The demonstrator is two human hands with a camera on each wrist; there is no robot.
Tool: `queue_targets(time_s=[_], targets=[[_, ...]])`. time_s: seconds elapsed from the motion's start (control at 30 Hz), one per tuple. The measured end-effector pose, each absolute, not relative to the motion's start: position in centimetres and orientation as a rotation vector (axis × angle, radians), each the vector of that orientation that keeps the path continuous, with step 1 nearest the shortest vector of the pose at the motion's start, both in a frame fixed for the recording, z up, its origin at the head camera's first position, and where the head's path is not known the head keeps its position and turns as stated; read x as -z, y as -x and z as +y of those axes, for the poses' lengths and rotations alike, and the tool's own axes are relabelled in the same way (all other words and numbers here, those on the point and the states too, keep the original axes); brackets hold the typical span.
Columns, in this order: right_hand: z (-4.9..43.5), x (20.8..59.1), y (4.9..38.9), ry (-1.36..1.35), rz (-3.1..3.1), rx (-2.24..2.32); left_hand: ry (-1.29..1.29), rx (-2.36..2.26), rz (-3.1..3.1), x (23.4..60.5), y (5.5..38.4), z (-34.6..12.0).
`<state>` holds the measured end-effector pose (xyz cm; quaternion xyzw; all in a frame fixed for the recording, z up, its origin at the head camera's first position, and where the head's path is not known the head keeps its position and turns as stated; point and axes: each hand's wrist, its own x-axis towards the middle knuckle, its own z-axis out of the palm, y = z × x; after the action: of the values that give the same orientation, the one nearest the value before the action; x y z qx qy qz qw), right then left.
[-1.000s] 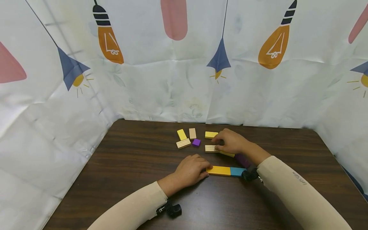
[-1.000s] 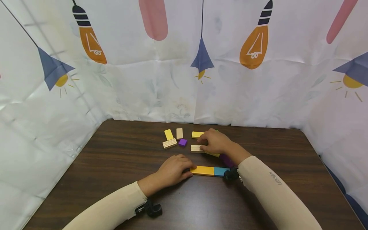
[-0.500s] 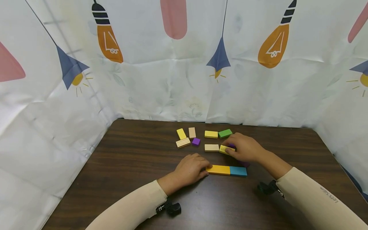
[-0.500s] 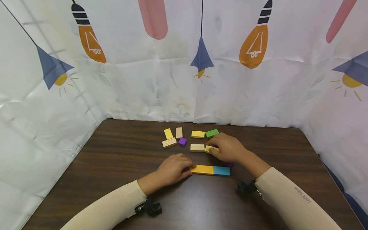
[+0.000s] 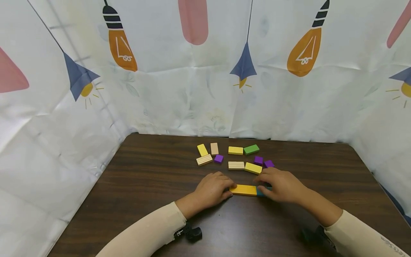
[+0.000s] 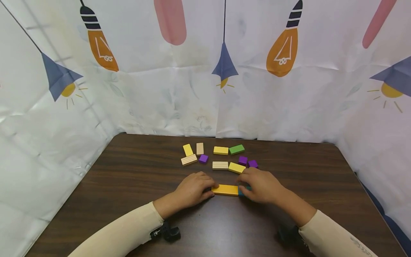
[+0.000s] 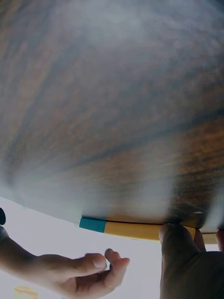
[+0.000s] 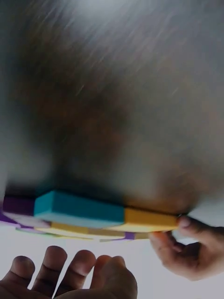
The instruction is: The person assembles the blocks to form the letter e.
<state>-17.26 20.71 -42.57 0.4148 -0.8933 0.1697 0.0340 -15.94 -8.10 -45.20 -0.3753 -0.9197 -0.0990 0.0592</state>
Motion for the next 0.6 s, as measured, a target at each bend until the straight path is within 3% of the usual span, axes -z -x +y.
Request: queue_targets(time_s=[0.6], targets=[[20.1,44.2,15.6,-1.298,-2.743,-0.395,1.147,0.311,-2.775,45.3,16.0,-8.2]])
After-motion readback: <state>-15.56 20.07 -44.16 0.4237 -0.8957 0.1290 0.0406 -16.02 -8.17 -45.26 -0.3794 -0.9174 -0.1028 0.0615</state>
